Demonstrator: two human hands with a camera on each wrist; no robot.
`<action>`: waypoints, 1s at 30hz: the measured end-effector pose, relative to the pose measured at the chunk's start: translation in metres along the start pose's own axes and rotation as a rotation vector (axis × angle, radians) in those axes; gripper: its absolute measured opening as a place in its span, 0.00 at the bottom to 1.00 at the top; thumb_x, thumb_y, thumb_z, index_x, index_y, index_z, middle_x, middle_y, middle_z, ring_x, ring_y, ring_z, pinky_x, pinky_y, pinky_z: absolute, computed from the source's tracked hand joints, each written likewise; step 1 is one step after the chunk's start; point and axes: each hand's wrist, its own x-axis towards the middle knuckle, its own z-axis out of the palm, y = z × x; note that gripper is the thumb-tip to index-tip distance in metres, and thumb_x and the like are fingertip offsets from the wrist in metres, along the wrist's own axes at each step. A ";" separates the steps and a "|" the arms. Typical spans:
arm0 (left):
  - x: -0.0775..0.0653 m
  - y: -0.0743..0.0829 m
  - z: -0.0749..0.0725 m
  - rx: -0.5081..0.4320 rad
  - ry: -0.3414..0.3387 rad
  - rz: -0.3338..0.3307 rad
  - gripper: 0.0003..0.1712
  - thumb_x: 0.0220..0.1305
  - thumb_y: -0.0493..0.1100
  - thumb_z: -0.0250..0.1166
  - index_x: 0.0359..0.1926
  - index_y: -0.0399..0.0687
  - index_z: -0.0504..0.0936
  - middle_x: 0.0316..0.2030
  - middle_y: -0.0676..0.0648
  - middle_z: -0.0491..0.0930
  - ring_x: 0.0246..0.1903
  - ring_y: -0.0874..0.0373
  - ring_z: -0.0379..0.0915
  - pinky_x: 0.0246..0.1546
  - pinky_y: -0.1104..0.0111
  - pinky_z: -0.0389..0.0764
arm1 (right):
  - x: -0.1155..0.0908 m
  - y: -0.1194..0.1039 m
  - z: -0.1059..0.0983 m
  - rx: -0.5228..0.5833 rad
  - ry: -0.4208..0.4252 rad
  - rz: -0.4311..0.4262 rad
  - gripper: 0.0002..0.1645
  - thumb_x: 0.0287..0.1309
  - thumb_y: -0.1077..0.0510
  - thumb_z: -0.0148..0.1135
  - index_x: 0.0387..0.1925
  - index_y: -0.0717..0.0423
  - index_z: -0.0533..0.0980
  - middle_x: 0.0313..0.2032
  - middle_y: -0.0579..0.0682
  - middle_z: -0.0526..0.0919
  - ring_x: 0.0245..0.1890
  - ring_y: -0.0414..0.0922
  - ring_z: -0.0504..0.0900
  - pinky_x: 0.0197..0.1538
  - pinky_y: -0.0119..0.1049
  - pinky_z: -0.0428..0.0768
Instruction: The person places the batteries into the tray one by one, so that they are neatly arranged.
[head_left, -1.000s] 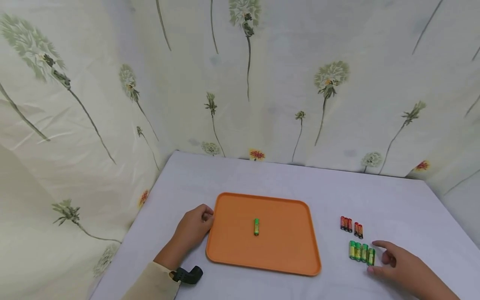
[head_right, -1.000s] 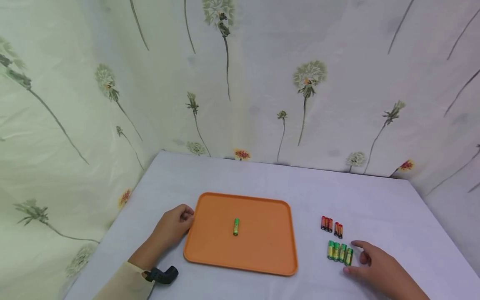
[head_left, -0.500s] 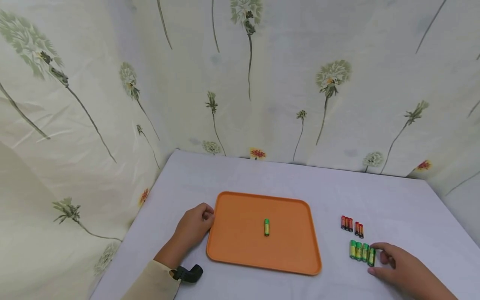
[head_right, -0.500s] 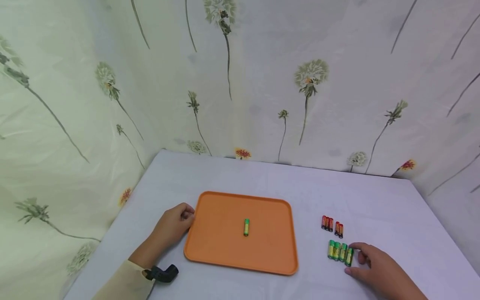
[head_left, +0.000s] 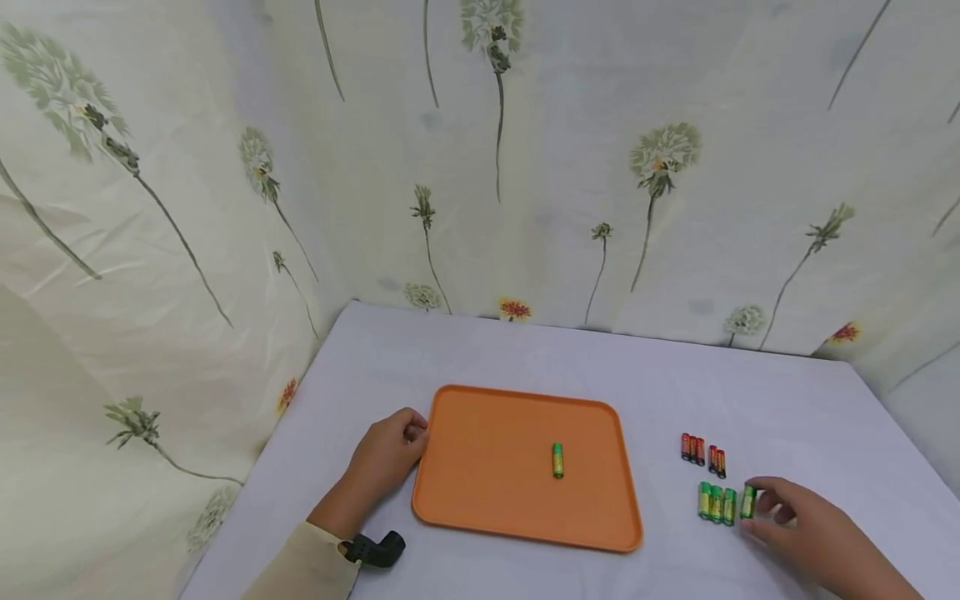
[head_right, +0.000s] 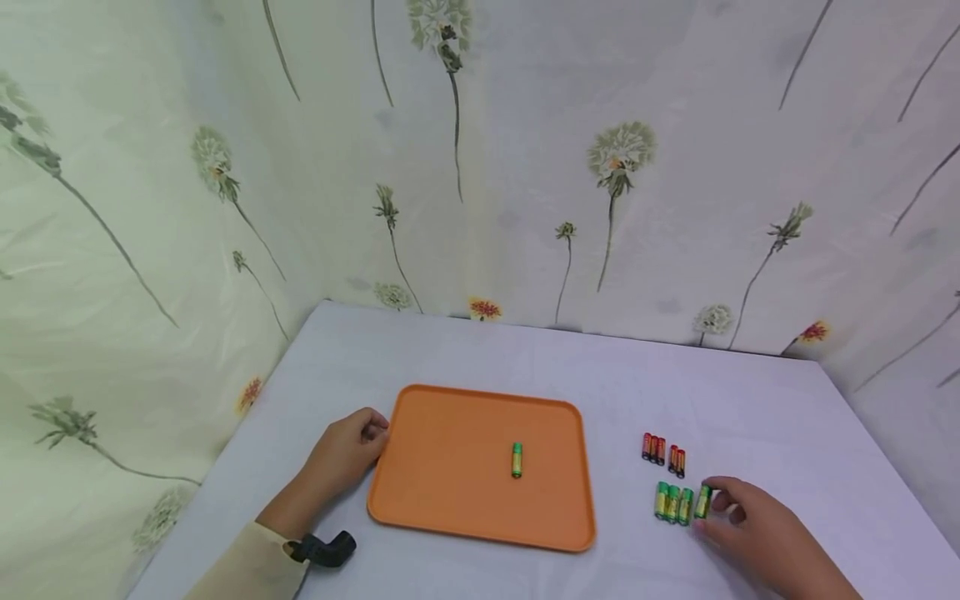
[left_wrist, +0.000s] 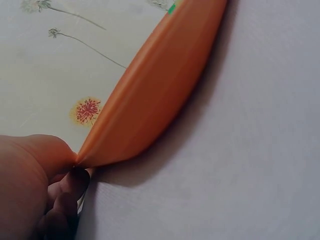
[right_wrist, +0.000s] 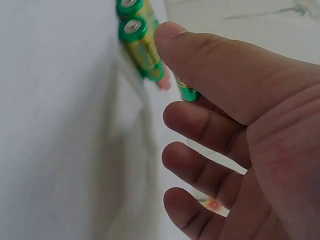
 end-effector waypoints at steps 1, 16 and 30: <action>0.000 -0.001 -0.001 0.002 0.004 0.001 0.07 0.73 0.49 0.65 0.46 0.55 0.82 0.33 0.58 0.80 0.33 0.61 0.74 0.38 0.63 0.76 | 0.001 -0.004 -0.002 0.005 0.011 -0.013 0.50 0.54 0.33 0.75 0.64 0.64 0.73 0.44 0.47 0.83 0.44 0.49 0.80 0.42 0.47 0.80; -0.001 -0.001 0.000 -0.006 0.012 0.013 0.06 0.72 0.48 0.65 0.45 0.54 0.82 0.32 0.58 0.81 0.32 0.61 0.74 0.38 0.63 0.76 | 0.026 -0.105 -0.001 0.077 -0.004 -0.256 0.44 0.55 0.36 0.76 0.66 0.54 0.75 0.49 0.44 0.82 0.49 0.46 0.79 0.45 0.42 0.80; 0.001 -0.001 0.001 -0.008 0.002 -0.002 0.07 0.73 0.50 0.65 0.46 0.55 0.82 0.32 0.58 0.80 0.32 0.61 0.74 0.38 0.63 0.76 | 0.042 -0.151 0.027 0.180 -0.132 -0.400 0.36 0.54 0.41 0.79 0.62 0.47 0.78 0.52 0.45 0.79 0.49 0.46 0.75 0.45 0.35 0.81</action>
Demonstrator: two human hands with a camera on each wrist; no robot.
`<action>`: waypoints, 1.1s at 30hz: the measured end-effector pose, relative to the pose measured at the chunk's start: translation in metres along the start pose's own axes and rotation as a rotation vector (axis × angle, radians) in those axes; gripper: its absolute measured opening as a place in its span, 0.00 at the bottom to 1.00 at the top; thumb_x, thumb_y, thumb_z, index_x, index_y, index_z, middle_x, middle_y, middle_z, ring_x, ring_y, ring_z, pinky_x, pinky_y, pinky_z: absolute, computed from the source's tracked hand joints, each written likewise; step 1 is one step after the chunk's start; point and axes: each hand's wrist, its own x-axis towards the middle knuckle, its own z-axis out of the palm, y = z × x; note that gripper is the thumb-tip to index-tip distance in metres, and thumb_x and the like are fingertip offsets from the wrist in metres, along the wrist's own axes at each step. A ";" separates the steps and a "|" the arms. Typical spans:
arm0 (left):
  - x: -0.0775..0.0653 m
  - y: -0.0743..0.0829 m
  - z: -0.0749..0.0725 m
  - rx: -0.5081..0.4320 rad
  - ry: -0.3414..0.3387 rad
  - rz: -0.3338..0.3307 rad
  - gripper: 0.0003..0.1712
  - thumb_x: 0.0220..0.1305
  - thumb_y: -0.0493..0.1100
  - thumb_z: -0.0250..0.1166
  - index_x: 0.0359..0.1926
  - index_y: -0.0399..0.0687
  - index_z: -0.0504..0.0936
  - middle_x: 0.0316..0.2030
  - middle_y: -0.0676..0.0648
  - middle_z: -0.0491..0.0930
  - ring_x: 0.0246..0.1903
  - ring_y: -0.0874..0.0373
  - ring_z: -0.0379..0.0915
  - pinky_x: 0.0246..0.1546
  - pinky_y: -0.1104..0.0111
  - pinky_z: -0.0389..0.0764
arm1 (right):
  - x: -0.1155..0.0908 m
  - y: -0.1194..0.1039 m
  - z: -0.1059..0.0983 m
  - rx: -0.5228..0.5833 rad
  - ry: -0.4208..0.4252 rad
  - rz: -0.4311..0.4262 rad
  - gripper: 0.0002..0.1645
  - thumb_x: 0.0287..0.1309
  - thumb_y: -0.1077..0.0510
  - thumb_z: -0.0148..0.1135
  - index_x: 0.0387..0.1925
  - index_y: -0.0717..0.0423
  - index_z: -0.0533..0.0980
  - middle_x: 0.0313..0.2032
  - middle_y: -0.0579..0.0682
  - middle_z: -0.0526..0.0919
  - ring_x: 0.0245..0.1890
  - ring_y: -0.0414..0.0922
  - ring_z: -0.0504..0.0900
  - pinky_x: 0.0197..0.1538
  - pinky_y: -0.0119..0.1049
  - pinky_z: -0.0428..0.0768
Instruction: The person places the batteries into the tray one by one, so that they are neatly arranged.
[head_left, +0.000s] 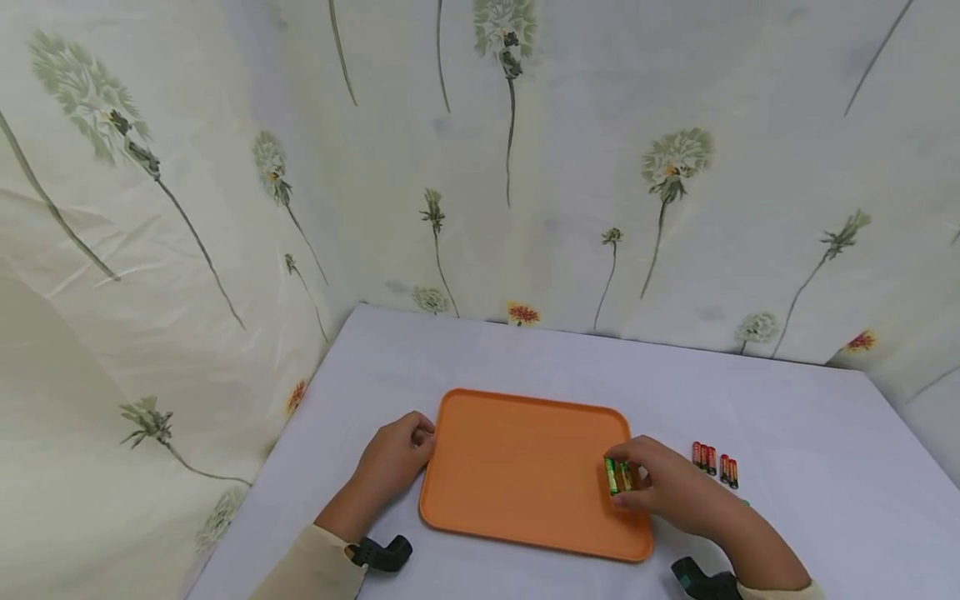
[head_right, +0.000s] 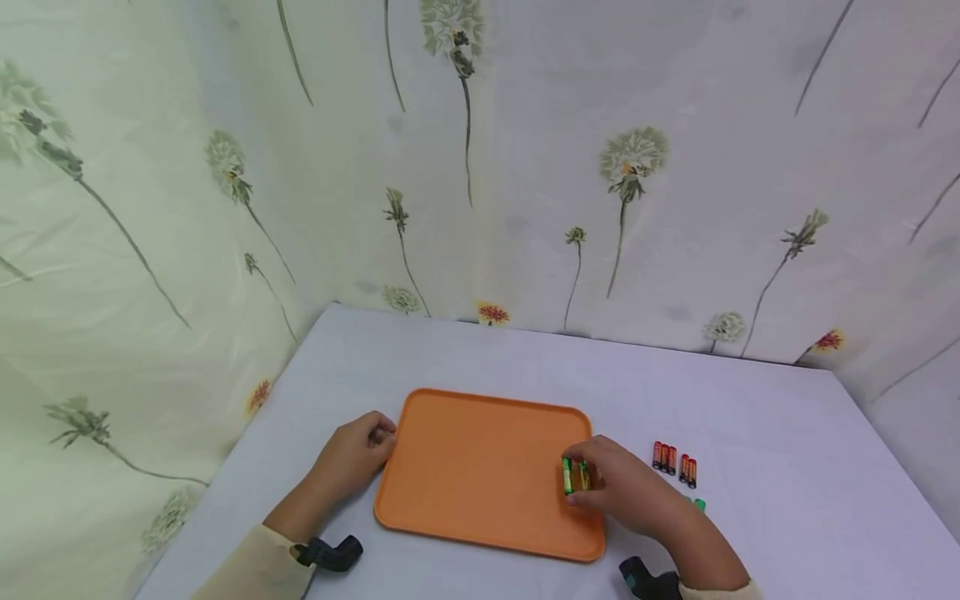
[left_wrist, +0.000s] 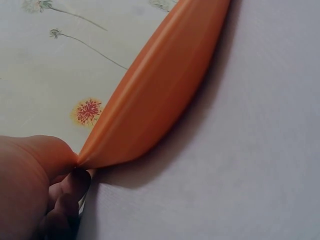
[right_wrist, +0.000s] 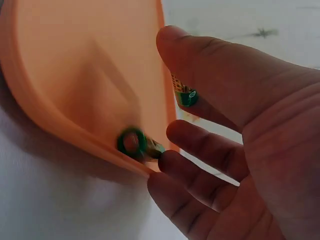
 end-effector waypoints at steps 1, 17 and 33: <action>0.000 0.000 0.000 0.003 -0.003 0.005 0.07 0.73 0.49 0.65 0.46 0.54 0.82 0.32 0.58 0.80 0.32 0.61 0.74 0.37 0.63 0.76 | 0.002 -0.001 0.001 -0.013 -0.007 -0.004 0.36 0.54 0.41 0.79 0.61 0.47 0.78 0.51 0.45 0.79 0.48 0.46 0.75 0.45 0.35 0.81; 0.001 -0.002 0.000 0.005 -0.001 0.014 0.06 0.72 0.49 0.66 0.45 0.54 0.82 0.31 0.58 0.80 0.31 0.61 0.73 0.37 0.64 0.75 | 0.025 -0.024 0.017 -0.163 -0.023 -0.126 0.33 0.55 0.40 0.79 0.58 0.48 0.81 0.49 0.40 0.80 0.48 0.43 0.74 0.47 0.36 0.81; 0.002 0.000 -0.002 0.000 -0.013 0.005 0.06 0.72 0.48 0.65 0.45 0.54 0.82 0.31 0.58 0.79 0.31 0.61 0.73 0.37 0.64 0.75 | 0.055 -0.062 0.035 -0.221 0.018 -0.205 0.30 0.55 0.47 0.80 0.57 0.52 0.81 0.49 0.43 0.82 0.49 0.44 0.77 0.51 0.46 0.79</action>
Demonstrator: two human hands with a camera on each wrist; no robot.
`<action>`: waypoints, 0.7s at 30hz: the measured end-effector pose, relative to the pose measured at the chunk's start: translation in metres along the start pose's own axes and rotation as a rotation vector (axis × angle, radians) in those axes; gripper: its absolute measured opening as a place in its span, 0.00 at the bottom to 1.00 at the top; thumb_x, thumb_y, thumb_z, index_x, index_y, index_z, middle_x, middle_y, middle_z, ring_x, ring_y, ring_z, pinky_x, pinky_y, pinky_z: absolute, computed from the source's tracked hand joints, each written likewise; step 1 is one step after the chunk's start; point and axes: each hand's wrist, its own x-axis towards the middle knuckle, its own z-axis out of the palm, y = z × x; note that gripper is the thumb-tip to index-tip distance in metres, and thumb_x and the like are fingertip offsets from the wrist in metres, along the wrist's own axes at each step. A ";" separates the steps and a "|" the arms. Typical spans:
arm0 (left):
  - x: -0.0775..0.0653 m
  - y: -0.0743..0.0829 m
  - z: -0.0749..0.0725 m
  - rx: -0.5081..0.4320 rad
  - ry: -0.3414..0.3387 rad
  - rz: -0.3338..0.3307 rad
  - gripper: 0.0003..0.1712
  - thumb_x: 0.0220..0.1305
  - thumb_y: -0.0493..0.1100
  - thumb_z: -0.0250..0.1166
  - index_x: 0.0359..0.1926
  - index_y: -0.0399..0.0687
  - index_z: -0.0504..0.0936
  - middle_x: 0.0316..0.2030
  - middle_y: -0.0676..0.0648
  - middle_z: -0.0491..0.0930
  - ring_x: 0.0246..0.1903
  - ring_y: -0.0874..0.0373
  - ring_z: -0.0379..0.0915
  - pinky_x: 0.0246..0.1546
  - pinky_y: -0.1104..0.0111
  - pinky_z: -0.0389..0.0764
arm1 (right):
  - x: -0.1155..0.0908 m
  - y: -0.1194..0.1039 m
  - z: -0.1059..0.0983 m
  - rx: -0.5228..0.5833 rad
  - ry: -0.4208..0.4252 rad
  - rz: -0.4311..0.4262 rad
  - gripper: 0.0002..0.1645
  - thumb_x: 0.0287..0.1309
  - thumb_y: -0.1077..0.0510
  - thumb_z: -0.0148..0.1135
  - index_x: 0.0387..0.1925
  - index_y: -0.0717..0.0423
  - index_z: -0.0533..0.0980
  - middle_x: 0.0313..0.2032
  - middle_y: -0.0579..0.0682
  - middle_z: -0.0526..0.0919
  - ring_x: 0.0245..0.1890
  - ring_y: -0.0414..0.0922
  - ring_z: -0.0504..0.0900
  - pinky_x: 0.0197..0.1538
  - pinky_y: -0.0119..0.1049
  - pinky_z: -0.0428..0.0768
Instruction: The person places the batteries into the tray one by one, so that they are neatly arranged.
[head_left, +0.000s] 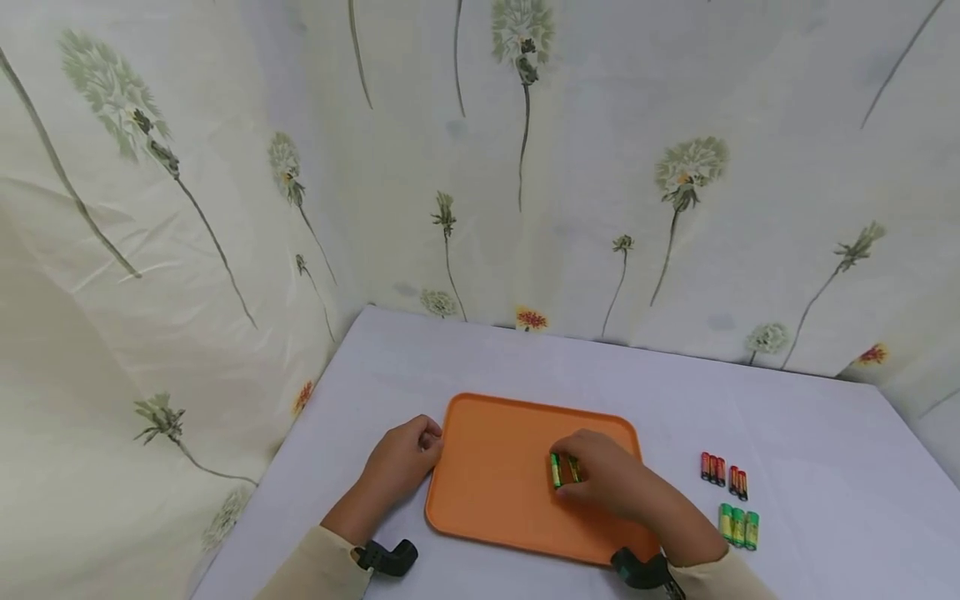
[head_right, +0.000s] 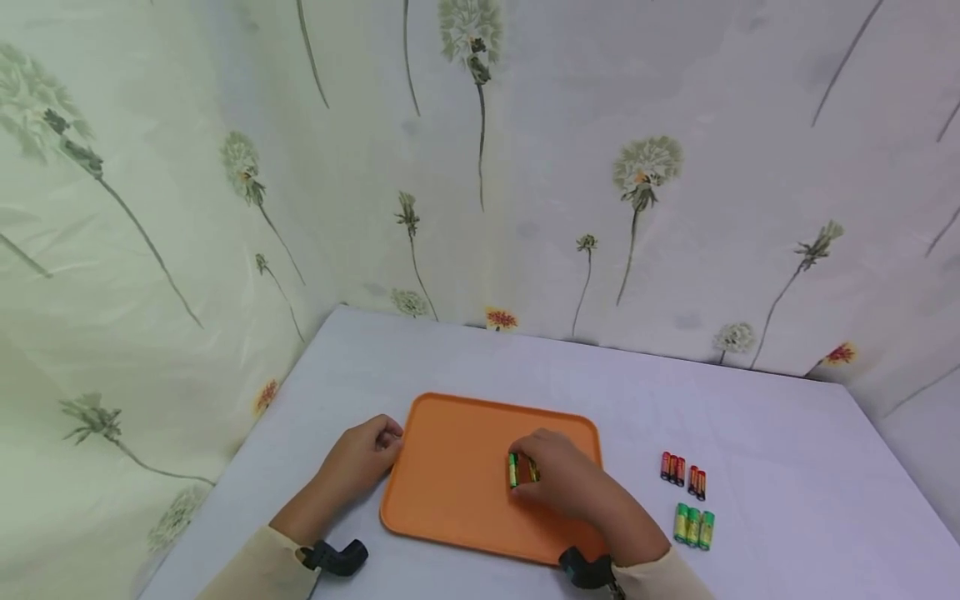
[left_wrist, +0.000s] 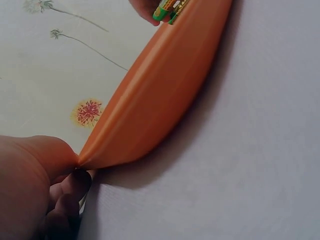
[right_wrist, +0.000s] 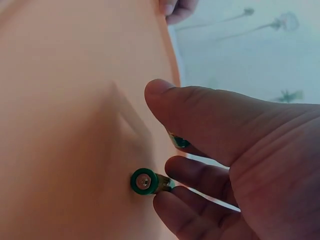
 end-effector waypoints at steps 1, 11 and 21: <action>0.000 0.000 0.000 0.001 -0.001 0.000 0.06 0.72 0.49 0.65 0.45 0.54 0.82 0.31 0.58 0.78 0.31 0.61 0.73 0.37 0.64 0.75 | 0.003 -0.002 0.001 0.000 -0.001 -0.005 0.30 0.55 0.47 0.80 0.57 0.53 0.81 0.49 0.43 0.82 0.50 0.44 0.77 0.52 0.47 0.79; 0.004 -0.004 -0.003 0.010 0.007 0.027 0.06 0.72 0.48 0.65 0.45 0.54 0.81 0.31 0.58 0.78 0.31 0.62 0.73 0.36 0.65 0.75 | 0.030 -0.020 0.010 0.024 -0.017 -0.025 0.26 0.57 0.46 0.79 0.54 0.48 0.81 0.44 0.40 0.80 0.46 0.42 0.75 0.47 0.44 0.77; 0.004 -0.006 0.000 -0.014 -0.012 0.039 0.05 0.73 0.49 0.64 0.44 0.55 0.81 0.31 0.59 0.78 0.31 0.62 0.73 0.35 0.64 0.74 | 0.050 -0.035 0.023 0.061 -0.034 -0.090 0.21 0.56 0.45 0.79 0.49 0.43 0.82 0.40 0.36 0.79 0.46 0.42 0.72 0.48 0.43 0.73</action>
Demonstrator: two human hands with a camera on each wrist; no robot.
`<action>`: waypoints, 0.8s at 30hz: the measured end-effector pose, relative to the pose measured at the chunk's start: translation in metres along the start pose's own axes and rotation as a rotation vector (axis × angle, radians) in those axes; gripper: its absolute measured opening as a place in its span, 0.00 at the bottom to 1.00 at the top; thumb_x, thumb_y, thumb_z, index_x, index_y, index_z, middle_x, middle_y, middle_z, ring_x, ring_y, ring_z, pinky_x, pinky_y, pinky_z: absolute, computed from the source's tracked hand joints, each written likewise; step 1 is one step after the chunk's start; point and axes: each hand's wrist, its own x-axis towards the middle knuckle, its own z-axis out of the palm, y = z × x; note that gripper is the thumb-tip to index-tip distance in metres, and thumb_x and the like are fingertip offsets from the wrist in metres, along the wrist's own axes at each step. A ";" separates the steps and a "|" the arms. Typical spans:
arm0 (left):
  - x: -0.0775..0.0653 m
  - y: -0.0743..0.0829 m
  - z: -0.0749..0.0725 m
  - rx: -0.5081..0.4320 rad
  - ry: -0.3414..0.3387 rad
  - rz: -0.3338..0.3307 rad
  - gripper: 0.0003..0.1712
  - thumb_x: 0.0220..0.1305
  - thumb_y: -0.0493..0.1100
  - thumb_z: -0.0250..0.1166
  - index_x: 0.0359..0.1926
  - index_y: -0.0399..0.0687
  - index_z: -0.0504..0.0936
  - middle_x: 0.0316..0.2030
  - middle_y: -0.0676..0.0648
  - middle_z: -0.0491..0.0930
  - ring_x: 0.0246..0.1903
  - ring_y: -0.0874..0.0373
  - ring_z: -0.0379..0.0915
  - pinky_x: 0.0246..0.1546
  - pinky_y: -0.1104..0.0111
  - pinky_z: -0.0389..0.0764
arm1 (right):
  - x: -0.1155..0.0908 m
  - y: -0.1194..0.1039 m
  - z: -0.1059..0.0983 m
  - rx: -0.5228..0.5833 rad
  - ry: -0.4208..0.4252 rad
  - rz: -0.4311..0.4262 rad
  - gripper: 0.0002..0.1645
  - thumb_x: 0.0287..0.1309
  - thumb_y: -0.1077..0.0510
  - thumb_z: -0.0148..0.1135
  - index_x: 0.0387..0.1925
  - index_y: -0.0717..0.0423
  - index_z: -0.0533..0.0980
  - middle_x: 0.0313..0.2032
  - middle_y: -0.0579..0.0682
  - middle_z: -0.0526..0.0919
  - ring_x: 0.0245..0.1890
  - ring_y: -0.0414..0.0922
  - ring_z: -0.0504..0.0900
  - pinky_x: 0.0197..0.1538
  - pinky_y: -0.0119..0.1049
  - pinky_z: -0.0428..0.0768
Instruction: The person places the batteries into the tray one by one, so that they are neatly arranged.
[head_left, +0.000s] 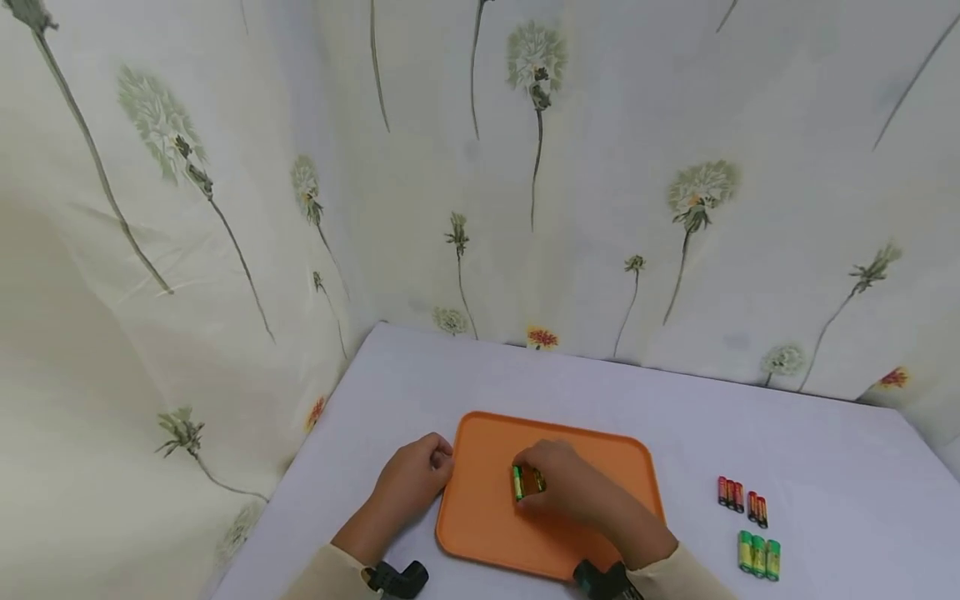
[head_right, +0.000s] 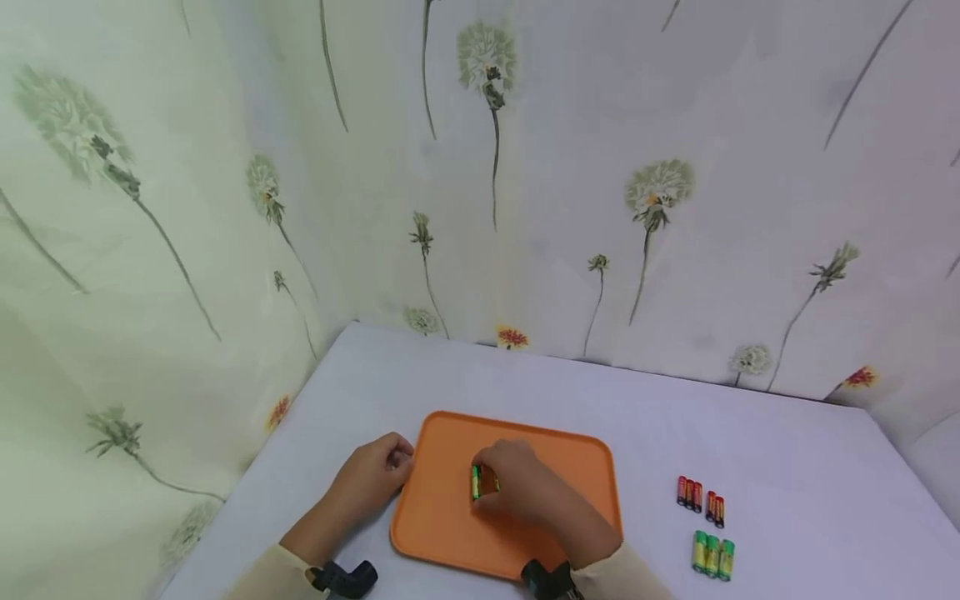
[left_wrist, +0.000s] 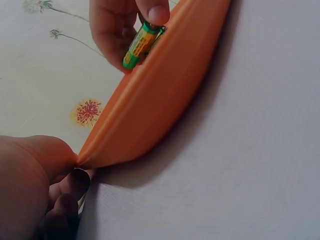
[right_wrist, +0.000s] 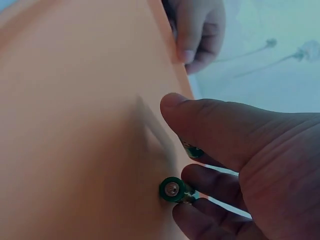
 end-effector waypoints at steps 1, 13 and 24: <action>-0.002 -0.002 0.002 0.001 -0.010 -0.005 0.05 0.73 0.49 0.64 0.44 0.56 0.81 0.30 0.59 0.78 0.30 0.62 0.73 0.35 0.64 0.74 | 0.000 -0.001 0.003 -0.001 -0.013 -0.002 0.21 0.57 0.44 0.79 0.49 0.42 0.82 0.40 0.36 0.79 0.46 0.42 0.72 0.48 0.43 0.73; 0.000 0.002 0.004 0.020 -0.003 0.008 0.07 0.73 0.51 0.63 0.45 0.56 0.81 0.29 0.60 0.78 0.29 0.64 0.73 0.34 0.66 0.74 | 0.021 -0.020 0.012 -0.067 -0.003 0.000 0.26 0.57 0.45 0.79 0.55 0.45 0.81 0.46 0.39 0.79 0.47 0.42 0.71 0.49 0.41 0.75; 0.000 0.000 0.000 0.027 -0.020 -0.036 0.08 0.73 0.52 0.65 0.46 0.56 0.81 0.29 0.59 0.78 0.30 0.62 0.73 0.33 0.66 0.74 | 0.044 -0.042 0.017 -0.088 -0.036 -0.002 0.28 0.56 0.47 0.80 0.57 0.46 0.82 0.46 0.40 0.80 0.46 0.41 0.73 0.49 0.39 0.77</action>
